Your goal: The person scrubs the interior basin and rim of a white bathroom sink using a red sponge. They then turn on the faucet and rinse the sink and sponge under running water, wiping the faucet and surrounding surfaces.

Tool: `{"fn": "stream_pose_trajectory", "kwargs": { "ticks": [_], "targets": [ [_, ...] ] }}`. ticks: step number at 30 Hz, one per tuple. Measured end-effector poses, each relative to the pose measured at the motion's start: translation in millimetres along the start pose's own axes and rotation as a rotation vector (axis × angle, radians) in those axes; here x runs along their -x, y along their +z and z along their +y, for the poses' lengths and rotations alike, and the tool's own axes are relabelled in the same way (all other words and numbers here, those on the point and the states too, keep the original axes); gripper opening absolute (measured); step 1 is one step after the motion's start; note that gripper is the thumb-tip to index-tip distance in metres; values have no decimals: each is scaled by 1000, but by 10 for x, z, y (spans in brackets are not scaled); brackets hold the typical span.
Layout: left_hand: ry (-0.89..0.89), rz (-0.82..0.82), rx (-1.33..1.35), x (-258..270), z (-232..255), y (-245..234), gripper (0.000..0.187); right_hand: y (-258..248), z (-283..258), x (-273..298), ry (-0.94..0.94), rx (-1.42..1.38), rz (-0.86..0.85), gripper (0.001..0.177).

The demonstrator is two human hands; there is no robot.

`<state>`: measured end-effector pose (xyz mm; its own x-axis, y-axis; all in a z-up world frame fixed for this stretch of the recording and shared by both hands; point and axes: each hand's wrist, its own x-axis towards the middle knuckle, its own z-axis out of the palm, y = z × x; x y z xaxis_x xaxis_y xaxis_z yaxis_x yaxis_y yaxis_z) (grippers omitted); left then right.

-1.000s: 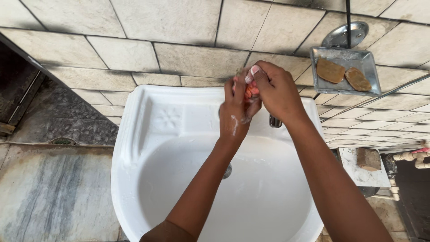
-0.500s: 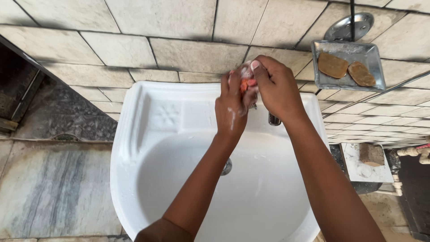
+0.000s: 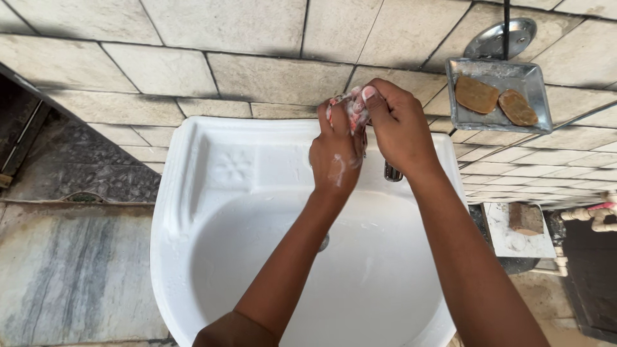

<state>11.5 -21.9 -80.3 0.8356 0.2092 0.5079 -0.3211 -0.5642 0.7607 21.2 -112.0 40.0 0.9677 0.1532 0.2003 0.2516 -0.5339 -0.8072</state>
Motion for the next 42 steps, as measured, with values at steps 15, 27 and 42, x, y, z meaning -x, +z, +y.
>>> {"fn": "stream_pose_trajectory", "kwargs": {
  "ticks": [15, 27, 42],
  "targets": [
    [10, -94, 48, -72, -28, -250, 75, 22, -18, -12, 31, -36, 0, 31],
    [-1, -4, 190, 31, -130, -92, 74, 7, -2, -5, 127, -88, -4, 31],
    [-31, -104, 323, -24, -40, -254, 65, 7, 78, -27, 88, -62, -4, 33]
  ]
}}
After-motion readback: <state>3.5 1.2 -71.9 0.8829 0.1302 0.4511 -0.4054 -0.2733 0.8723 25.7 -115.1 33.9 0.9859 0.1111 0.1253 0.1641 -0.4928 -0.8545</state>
